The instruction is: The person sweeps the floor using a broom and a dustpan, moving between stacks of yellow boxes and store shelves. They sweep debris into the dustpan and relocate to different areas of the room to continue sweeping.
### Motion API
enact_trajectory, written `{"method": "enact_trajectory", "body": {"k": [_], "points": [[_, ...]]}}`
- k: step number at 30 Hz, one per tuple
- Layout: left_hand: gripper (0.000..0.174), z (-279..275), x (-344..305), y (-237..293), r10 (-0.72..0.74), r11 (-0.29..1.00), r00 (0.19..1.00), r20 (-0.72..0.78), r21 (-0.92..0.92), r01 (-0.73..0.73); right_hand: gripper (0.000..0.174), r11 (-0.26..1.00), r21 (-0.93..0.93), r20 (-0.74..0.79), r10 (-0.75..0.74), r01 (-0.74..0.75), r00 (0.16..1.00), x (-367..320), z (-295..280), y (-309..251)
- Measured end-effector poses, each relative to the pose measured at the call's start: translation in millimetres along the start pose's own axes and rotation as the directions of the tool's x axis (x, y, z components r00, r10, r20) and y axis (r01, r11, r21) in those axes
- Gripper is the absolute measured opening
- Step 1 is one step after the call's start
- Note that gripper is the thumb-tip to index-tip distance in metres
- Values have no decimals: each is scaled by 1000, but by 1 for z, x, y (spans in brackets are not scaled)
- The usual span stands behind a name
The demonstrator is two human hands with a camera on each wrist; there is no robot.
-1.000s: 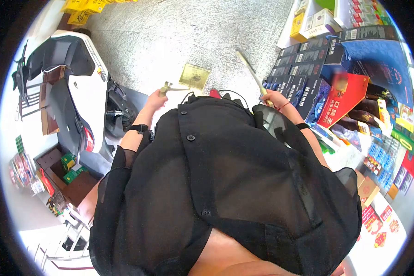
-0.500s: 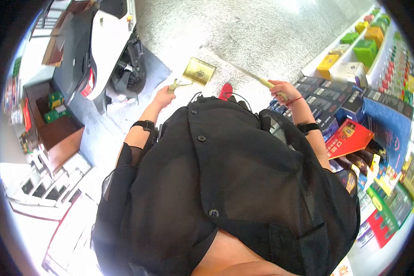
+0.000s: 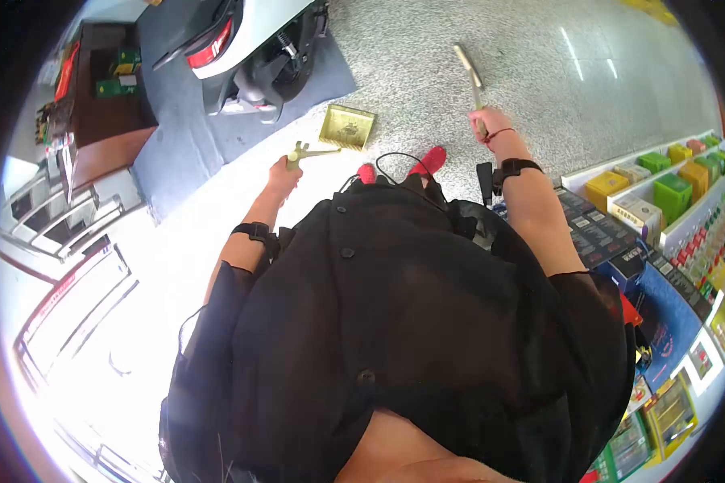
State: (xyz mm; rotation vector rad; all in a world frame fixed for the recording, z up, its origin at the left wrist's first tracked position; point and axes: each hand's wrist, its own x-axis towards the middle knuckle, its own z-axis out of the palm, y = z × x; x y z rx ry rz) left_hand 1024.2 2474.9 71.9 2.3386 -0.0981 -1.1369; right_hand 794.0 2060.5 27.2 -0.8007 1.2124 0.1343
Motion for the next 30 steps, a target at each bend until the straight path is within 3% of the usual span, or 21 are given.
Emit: {"method": "enact_trajectory", "body": {"k": [2,4,7,9,10,12,13,17,19,22,24,26,27,28,30], "points": [[30,-15,-7,-9,-11,1000,1000,-5,-24,11,10,971,-238,135,7,26,991,-2,23,19],[29,-24,-8,-22,-9,999,1000,-6,-48,9,14,952,-300,111,-23,56,994,-9,48,43],[34,-31,-2,-49,-30,999,1000,-2,-11,30,24,891,-429,208,-62,149,976,-25,72,76],[34,-35,1,-60,12,998,1000,24,-63,-11,31,768,-609,254,-48,198,966,-48,90,82],[34,-37,3,-63,16,998,1000,25,-67,-14,31,766,-612,251,-51,200,967,-57,97,86],[34,-39,4,-70,51,998,998,22,-23,-51,37,749,-637,343,64,182,937,-73,107,93],[34,-41,4,-73,54,998,998,22,-28,-54,49,757,-638,370,141,141,918,-86,113,91],[33,-50,4,-87,80,996,995,63,-35,-78,57,773,-614,370,104,159,923,-110,111,105],[31,-56,2,-97,85,996,994,71,-11,-84,39,882,-470,288,193,-37,938,-141,113,88],[31,-64,0,-115,91,995,993,73,39,-94,42,943,-322,263,168,-78,950,-145,100,88],[34,-66,-1,-127,110,994,994,30,20,-110,46,935,-351,280,159,-53,947,-141,94,82],[37,-65,-6,-134,109,994,994,20,6,-109,42,926,-374,196,24,52,980,-141,97,72],[37,-65,-9,-134,75,997,997,7,-20,-75,30,928,-365,156,-12,69,988,-129,93,71],[38,-66,-12,-135,41,998,999,-4,-44,-41,30,927,-368,160,-12,71,987,-120,97,64],[37,-68,-16,-143,39,998,999,-27,-55,-41,19,974,-220,184,-12,53,983,-104,105,53]]}}
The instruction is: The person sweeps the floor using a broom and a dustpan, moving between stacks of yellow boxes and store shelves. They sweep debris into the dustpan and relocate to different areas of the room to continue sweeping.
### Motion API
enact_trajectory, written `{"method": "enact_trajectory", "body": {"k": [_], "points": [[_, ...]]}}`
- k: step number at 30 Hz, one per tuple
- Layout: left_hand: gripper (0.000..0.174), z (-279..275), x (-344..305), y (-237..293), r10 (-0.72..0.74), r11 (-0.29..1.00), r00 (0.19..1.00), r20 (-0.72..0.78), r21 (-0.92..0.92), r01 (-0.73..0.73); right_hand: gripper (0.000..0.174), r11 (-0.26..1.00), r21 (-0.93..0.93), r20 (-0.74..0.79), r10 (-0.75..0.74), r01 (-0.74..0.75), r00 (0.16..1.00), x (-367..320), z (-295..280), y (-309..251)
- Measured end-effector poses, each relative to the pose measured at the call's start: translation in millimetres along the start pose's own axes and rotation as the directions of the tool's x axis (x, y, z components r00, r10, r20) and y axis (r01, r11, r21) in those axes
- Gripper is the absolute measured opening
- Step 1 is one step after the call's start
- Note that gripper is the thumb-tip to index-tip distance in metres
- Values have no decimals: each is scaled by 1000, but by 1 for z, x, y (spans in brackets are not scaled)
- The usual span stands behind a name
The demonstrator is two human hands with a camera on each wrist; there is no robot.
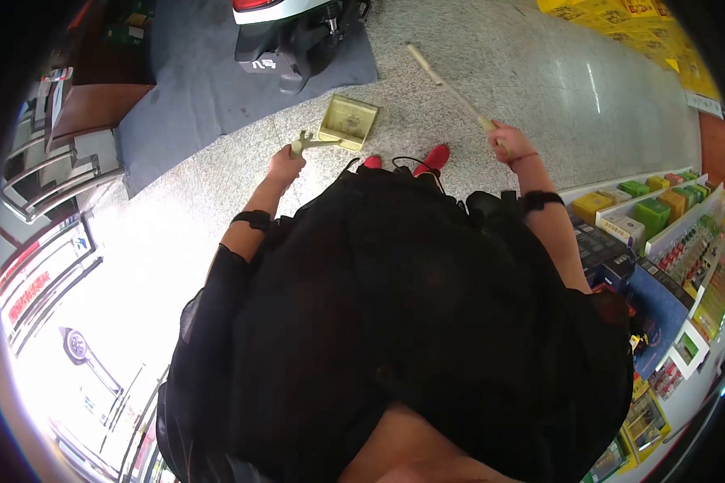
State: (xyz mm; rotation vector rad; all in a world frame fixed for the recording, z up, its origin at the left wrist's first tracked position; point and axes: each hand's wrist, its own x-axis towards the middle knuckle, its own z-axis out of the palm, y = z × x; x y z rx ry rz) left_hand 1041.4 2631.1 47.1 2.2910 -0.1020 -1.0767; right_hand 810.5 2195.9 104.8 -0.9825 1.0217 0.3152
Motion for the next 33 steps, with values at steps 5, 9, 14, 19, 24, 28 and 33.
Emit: {"method": "enact_trajectory", "body": {"k": [5,9,14,19,24,28,33], "points": [[42,-10,-7,-27,-19,999,999,-45,35,21,8,992,124,-106,-11,24,994,66,30,11],[43,-19,-12,-50,-44,999,998,-34,26,45,13,998,49,-153,55,-48,987,82,53,36],[42,-18,-14,-63,-54,995,999,-5,87,54,15,943,-334,-13,-10,5,1000,66,70,98],[40,-11,-16,-57,-27,1000,999,45,6,26,34,946,-312,103,128,-90,986,-4,95,90],[35,-2,-17,-42,3,1000,999,33,-23,-3,31,887,-462,133,91,-19,987,-25,79,108],[29,6,-19,-36,30,999,1000,5,16,-30,41,944,-325,119,103,-59,988,-55,61,134],[31,19,-30,-20,109,983,994,-3,152,-107,49,999,27,50,29,-31,998,-110,16,188]]}}
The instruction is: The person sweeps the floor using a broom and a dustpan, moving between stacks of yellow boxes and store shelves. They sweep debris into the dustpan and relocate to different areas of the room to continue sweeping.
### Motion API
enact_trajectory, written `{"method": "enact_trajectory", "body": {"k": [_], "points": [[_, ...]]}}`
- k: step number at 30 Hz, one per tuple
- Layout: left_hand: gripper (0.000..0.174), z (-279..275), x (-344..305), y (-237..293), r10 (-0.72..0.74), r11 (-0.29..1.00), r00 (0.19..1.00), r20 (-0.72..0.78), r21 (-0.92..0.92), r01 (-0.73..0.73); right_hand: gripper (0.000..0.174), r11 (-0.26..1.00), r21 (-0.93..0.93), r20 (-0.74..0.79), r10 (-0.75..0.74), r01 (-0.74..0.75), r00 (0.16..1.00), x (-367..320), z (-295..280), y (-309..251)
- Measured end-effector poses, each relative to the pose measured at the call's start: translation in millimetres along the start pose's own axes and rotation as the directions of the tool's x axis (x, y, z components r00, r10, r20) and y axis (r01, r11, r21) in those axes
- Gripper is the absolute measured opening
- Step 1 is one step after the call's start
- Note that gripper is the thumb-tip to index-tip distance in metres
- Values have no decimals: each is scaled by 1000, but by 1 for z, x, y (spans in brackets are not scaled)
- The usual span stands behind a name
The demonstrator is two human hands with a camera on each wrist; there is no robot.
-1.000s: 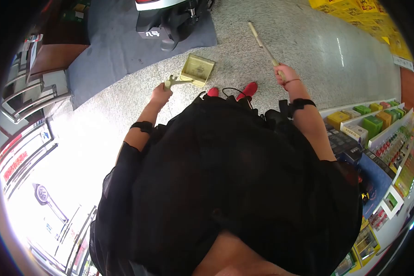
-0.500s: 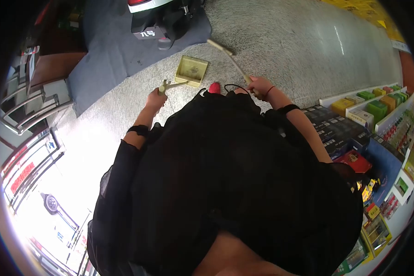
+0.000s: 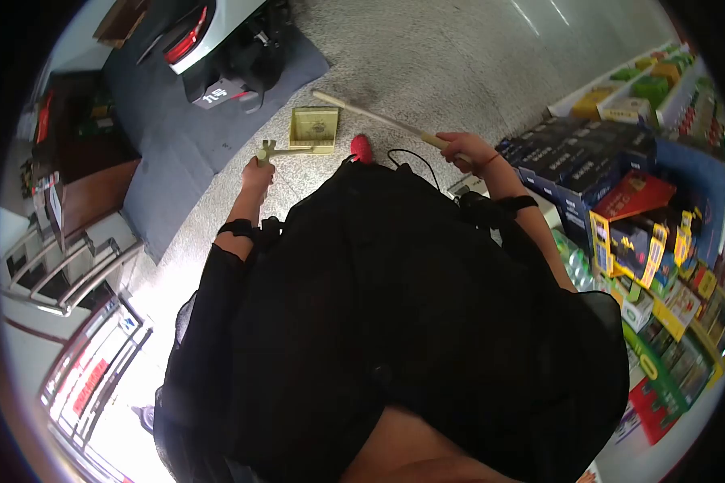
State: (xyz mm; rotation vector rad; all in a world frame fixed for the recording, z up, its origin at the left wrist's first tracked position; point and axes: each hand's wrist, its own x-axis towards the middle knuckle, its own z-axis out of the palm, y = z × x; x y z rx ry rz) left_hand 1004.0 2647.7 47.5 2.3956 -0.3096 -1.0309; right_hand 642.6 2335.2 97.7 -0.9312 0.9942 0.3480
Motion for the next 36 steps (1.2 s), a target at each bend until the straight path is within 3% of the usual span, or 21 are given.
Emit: {"method": "enact_trajectory", "body": {"k": [3,5,7,9,10,11,14,15,17,18,23,30,33,36], "points": [[32,8,4,-5,13,999,1000,15,45,-14,56,993,111,-49,-38,43,998,-44,-19,23],[32,12,-7,2,22,999,1000,14,34,-22,60,967,241,-171,-47,88,984,-64,-37,45],[35,17,-15,7,42,999,998,39,22,-43,64,967,233,-204,-55,103,977,-79,-51,60],[38,17,-26,16,40,989,999,32,141,-44,69,956,266,-315,-33,122,949,-87,-60,72],[40,17,-28,16,33,983,998,51,176,-42,55,945,287,-380,-36,155,924,-87,-61,79],[40,19,-30,15,40,982,998,54,184,-49,55,942,295,-383,-37,160,923,-81,-64,86],[37,28,-30,3,19,990,997,75,139,-30,11,888,407,-457,-5,214,890,-66,-64,104],[37,30,-31,2,18,989,997,78,144,-29,11,886,412,-456,-1,212,890,-57,-66,114],[35,30,-37,-1,38,994,993,113,95,-49,13,792,593,-445,174,144,879,-33,-68,136],[35,31,-39,-5,37,994,993,111,97,-48,19,817,561,-447,166,131,879,-36,-59,137],[29,38,-49,-10,17,995,988,151,93,-32,15,881,473,-365,174,21,915,-42,-34,152],[23,41,-64,-19,13,1000,982,187,-12,-10,11,993,105,-250,86,-61,965,-52,16,127],[23,41,-65,-24,-1,1000,982,191,6,-1,13,995,46,-126,90,-84,988,-49,29,113],[23,39,-73,-24,13,1000,982,188,23,-17,26,993,72,-118,99,-90,988,-49,42,110]]}}
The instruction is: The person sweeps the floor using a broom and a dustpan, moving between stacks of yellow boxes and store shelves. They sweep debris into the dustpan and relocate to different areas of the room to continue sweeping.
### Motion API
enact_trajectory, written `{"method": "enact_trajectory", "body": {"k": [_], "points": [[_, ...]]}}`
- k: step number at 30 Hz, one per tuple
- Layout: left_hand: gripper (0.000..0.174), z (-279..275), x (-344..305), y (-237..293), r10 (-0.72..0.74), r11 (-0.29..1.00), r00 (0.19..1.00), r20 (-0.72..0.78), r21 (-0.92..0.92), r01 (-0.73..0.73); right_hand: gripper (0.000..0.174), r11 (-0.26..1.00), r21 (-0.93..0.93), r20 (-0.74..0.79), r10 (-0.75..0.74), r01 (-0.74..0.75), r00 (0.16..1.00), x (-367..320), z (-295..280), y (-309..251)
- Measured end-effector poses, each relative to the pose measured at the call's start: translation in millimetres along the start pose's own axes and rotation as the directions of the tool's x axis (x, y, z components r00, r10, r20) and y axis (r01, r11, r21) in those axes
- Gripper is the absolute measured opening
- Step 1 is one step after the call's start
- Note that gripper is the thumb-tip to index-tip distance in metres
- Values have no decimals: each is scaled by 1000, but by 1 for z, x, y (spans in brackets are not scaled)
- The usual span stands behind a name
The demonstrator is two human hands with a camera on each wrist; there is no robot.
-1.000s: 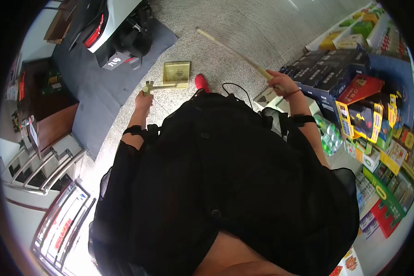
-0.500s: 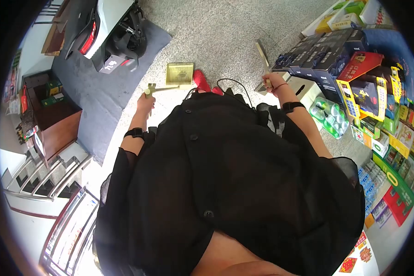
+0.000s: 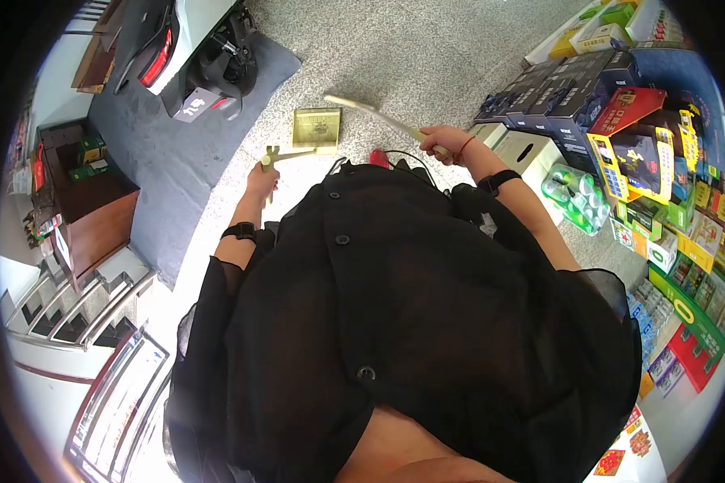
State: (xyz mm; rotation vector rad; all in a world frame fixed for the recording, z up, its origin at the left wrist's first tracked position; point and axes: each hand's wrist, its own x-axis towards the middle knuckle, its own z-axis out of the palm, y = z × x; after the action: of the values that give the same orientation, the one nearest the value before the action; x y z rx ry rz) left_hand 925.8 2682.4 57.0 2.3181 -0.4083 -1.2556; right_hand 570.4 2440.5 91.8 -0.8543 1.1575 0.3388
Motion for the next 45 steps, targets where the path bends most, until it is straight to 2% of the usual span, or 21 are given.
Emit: {"method": "enact_trajectory", "body": {"k": [2,4,8,10,15,17,18,19,21,22,23,25,29,30,31,32,35,40,42,43,45], "points": [[24,-2,1,-6,3,1000,1000,22,6,-3,35,1000,10,25,-7,7,1000,-1,6,5],[25,-7,0,-10,14,1000,999,44,9,-14,54,996,88,81,-25,18,996,-9,8,13],[24,-21,6,-27,33,999,999,27,9,-33,60,989,137,67,-62,53,996,-35,4,45],[23,-31,7,-41,83,996,996,23,43,-84,60,936,348,-6,-50,49,999,-56,6,58],[22,-48,-1,-63,81,996,996,45,32,-82,62,911,398,-188,-34,108,982,-78,13,80],[23,-54,-5,-72,111,994,993,42,16,-112,61,866,473,-340,8,164,941,-65,12,93],[23,-57,-8,-77,109,994,993,39,15,-109,48,839,509,-334,-13,191,943,-56,8,99],[23,-61,-10,-81,109,994,993,53,8,-109,48,841,506,-330,-15,190,944,-45,9,105],[24,-69,-16,-87,111,994,992,54,-6,-111,19,800,545,-422,4,250,907,-27,14,110],[25,-74,-21,-89,109,994,992,62,9,-110,11,802,562,-370,24,203,929,-23,19,109],[26,-79,-24,-93,108,994,992,70,24,-110,11,805,556,-367,16,205,930,-16,24,112],[26,-87,-29,-103,98,995,994,56,27,-100,15,754,642,-346,120,142,930,5,37,123],[26,-101,-33,-131,102,994,992,71,25,-104,14,838,546,-229,131,16,965,13,89,140],[26,-103,-31,-138,106,994,993,60,14,-107,13,870,493,-254,115,26,960,9,105,138],[31,-105,-30,-147,115,990,991,69,73,-120,13,900,434,-275,96,34,957,5,120,135],[36,-108,-29,-158,117,983,990,79,132,-126,16,905,424,-212,96,4,972,3,126,132],[35,-115,-30,-175,114,973,989,93,189,-130,15,968,252,-186,45,3,981,-12,154,109],[35,-122,-29,-203,117,986,989,85,105,-126,16,997,30,-66,70,-69,995,-9,200,79],[38,-118,-12,-227,184,960,980,71,202,-195,22,994,-79,37,77,-74,996,-6,221,69],[38,-118,-16,-227,189,966,981,48,169,-194,26,989,-130,83,82,-71,993,-4,231,62],[39,-124,-31,-229,153,980,987,54,123,-159,25,988,-137,139,89,-69,986,1,245,51]]}}
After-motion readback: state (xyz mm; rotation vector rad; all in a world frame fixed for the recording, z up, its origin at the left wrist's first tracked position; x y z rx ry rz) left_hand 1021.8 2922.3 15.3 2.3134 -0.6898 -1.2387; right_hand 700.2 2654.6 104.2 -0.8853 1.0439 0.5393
